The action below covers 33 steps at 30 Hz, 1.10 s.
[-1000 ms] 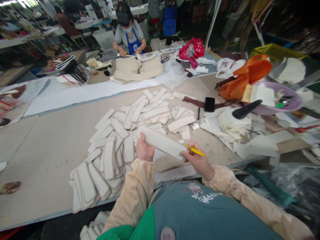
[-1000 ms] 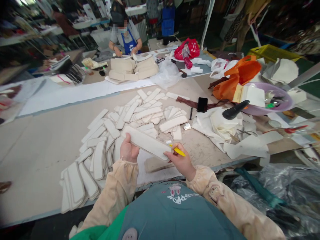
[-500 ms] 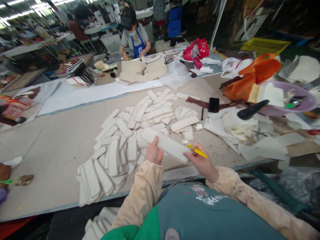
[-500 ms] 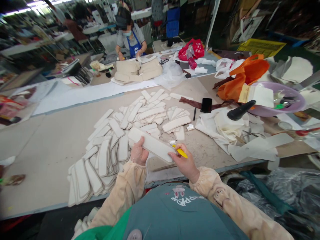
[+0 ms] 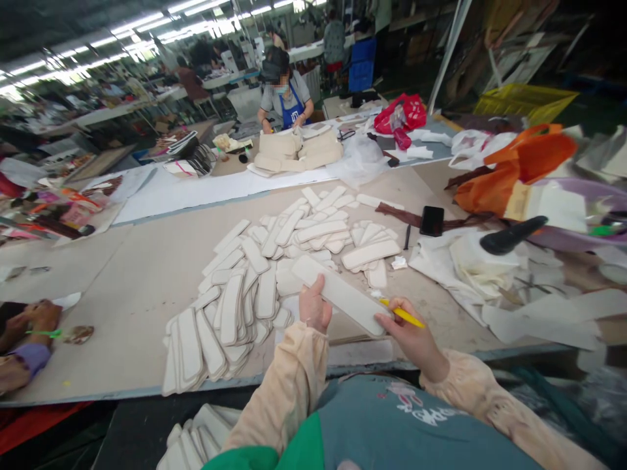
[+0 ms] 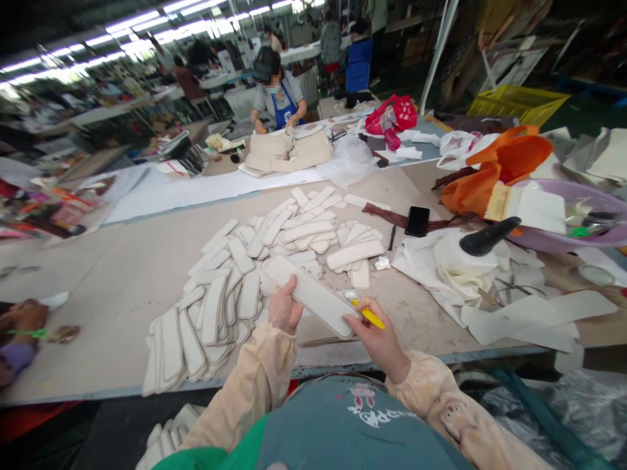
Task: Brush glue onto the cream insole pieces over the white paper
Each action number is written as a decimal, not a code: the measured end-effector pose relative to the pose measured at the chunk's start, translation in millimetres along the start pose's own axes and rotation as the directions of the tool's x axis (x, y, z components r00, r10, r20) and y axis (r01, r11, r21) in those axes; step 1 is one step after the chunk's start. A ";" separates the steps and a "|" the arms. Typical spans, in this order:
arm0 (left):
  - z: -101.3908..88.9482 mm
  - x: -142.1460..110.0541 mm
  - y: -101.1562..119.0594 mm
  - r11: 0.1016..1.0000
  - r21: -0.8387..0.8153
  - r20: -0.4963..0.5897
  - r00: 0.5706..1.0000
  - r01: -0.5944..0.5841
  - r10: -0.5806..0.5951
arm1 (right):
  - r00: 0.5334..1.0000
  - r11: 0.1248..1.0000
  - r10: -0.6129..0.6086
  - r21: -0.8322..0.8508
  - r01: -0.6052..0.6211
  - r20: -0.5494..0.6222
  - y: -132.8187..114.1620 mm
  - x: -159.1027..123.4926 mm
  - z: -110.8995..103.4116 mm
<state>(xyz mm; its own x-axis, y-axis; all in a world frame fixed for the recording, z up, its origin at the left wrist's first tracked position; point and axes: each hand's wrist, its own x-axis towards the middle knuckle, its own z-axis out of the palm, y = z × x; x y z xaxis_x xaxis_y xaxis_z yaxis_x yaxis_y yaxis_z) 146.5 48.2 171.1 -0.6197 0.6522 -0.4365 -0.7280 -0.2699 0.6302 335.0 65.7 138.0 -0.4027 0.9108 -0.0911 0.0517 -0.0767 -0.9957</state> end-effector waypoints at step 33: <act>26.7 -13.8 -37.4 0.982 0.056 -0.158 0.970 -0.180 0.187 | 0.987 0.987 -0.136 -0.096 0.128 -0.081 2.0 0.4 -106.0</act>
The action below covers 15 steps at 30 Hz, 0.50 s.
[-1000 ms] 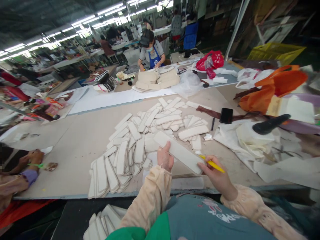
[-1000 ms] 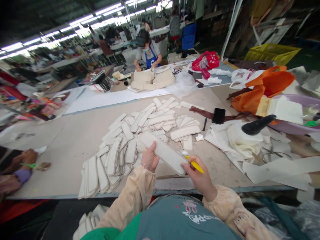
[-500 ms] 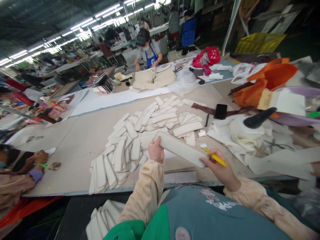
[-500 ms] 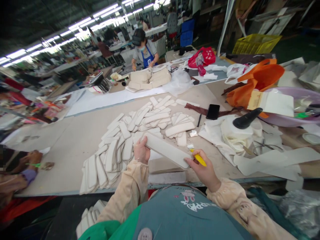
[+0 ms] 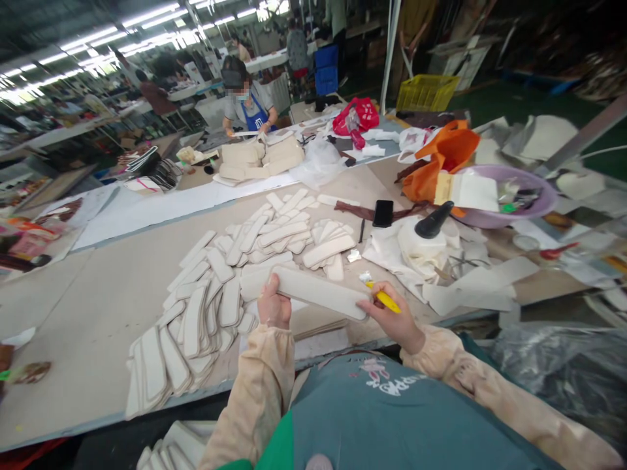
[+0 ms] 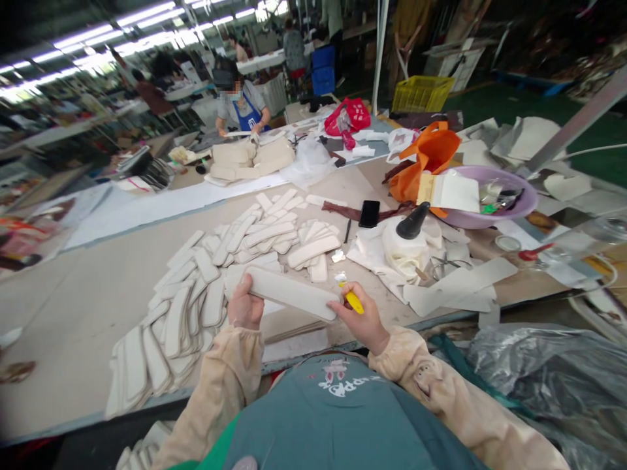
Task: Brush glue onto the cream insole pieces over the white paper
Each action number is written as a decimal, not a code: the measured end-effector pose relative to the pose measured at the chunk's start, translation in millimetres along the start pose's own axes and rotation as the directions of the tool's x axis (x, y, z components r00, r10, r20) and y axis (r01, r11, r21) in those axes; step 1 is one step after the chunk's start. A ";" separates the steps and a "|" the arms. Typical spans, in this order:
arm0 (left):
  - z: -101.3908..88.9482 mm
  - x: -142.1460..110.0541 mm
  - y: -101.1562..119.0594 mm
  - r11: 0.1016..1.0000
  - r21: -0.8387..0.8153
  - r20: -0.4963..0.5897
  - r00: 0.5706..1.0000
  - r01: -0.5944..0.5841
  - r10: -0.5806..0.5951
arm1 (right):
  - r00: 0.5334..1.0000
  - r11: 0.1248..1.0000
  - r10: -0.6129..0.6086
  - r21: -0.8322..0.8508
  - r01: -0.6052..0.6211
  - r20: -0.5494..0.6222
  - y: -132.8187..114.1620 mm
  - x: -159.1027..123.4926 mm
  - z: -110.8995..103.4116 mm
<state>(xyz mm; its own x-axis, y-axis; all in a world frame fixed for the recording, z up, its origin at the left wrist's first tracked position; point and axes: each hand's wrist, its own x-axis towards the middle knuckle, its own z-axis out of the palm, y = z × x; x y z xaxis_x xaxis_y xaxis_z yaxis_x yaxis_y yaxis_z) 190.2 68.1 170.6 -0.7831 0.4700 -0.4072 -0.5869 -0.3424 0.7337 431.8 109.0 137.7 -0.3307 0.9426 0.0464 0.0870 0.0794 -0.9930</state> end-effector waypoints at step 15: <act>11.0 -17.0 -1.0 0.998 0.059 0.027 1.000 -0.009 0.008 | 0.998 0.997 -0.052 -0.050 0.053 0.023 7.1 5.6 -17.2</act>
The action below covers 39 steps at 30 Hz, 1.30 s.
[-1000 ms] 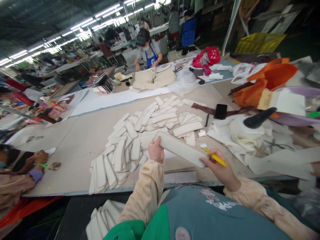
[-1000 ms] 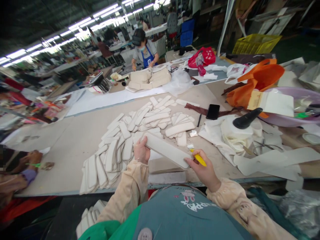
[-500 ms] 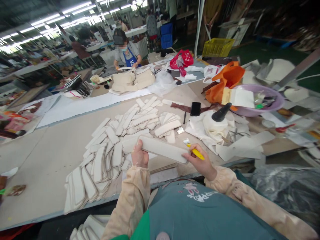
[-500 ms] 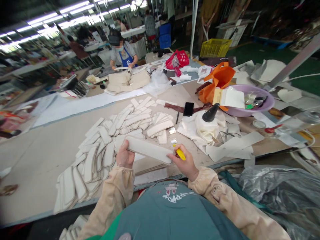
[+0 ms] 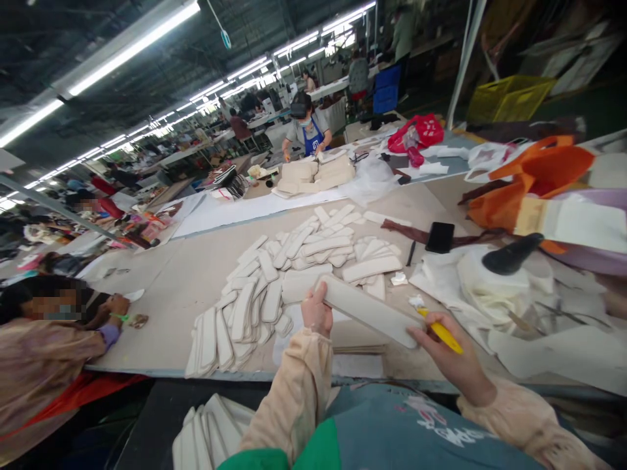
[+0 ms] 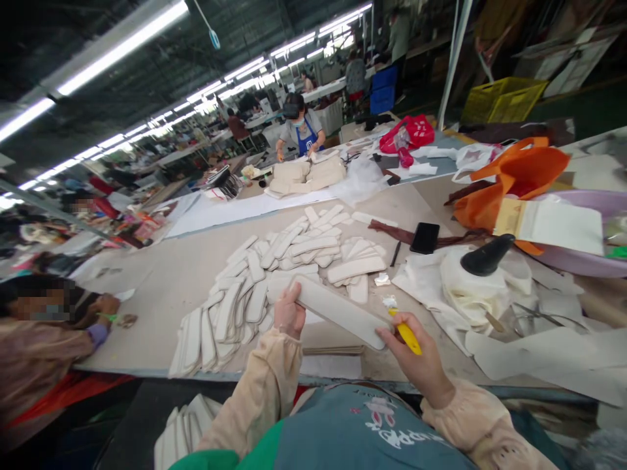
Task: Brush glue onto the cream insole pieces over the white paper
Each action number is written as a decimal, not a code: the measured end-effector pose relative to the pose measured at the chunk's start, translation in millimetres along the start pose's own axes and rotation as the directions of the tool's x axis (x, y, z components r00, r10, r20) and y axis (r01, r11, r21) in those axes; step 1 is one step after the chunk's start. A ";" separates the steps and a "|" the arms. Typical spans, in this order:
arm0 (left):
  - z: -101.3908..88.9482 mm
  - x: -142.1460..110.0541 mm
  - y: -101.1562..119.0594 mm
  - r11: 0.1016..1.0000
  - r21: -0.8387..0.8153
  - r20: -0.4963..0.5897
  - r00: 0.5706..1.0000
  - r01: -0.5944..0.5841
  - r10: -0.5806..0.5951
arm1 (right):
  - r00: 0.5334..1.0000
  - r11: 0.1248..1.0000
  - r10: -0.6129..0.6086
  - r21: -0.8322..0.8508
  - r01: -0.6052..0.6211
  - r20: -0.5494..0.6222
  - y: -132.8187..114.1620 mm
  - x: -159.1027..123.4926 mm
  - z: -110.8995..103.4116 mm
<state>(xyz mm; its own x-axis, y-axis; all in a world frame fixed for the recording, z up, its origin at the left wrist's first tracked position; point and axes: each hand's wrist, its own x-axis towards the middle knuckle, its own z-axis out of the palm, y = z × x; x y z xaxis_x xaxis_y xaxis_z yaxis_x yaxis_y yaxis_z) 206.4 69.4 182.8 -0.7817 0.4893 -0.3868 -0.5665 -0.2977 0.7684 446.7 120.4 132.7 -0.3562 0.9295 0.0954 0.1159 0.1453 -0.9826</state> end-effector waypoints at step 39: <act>-174.7 69.2 -31.3 -0.399 0.858 0.284 0.946 -0.323 -0.156 | 0.958 0.781 -0.190 -0.558 0.280 0.214 98.6 13.3 80.8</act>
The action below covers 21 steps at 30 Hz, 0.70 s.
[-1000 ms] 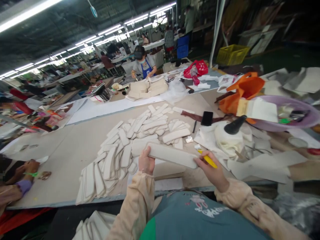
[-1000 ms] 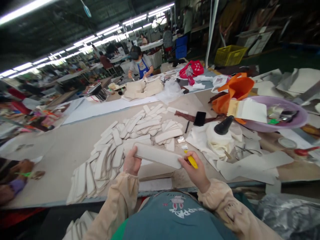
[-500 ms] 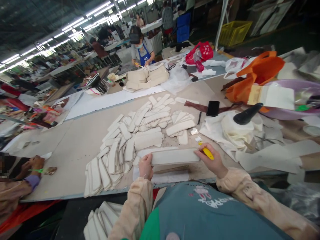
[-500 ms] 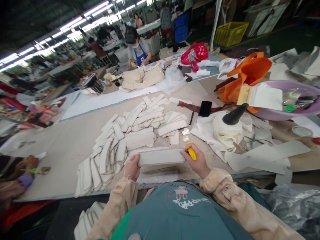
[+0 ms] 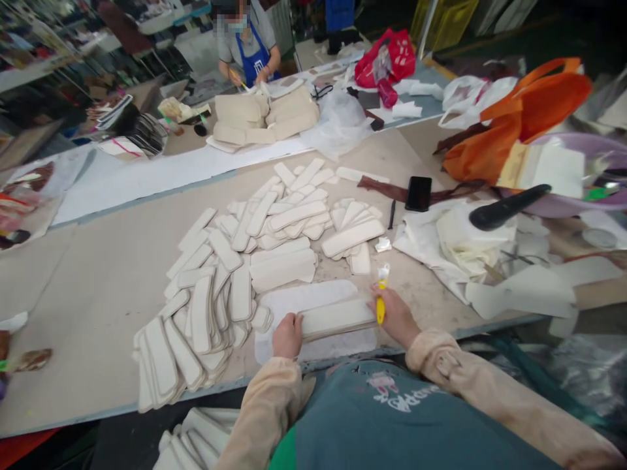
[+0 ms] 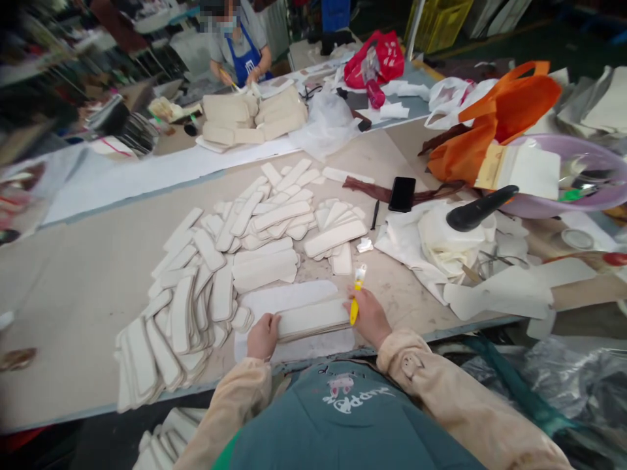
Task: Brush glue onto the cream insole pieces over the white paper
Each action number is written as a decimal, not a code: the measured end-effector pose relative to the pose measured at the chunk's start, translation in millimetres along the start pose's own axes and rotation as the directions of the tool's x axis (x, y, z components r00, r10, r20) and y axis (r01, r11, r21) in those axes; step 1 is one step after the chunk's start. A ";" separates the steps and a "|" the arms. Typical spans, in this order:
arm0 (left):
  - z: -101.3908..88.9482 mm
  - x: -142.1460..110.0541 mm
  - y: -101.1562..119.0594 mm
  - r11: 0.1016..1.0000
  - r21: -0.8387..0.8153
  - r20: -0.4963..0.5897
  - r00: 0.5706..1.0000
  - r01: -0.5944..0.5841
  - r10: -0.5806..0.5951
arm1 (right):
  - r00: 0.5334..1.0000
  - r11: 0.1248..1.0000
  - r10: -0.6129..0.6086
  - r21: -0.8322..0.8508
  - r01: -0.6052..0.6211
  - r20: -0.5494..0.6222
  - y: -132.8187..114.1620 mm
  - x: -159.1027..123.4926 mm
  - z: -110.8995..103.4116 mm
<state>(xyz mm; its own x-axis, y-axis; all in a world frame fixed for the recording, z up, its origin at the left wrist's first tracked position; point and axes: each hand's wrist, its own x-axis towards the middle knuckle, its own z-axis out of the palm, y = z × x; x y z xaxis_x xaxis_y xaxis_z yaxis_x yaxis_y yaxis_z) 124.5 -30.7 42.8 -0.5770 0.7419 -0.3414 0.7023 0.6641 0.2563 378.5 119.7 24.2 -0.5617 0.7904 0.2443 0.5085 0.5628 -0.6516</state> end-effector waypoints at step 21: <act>7.0 10.5 -12.1 0.997 0.036 0.022 0.997 -0.070 0.070 | 0.946 0.991 -0.134 0.014 0.136 0.293 5.7 -21.9 9.6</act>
<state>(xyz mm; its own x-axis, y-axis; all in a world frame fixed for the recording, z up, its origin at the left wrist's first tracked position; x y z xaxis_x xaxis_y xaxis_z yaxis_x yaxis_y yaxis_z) 112.9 -31.6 29.8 -0.5175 0.7843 -0.3423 0.7557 0.6065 0.2472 387.4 103.3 8.3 -0.7915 0.6015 0.1080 0.4182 0.6620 -0.6219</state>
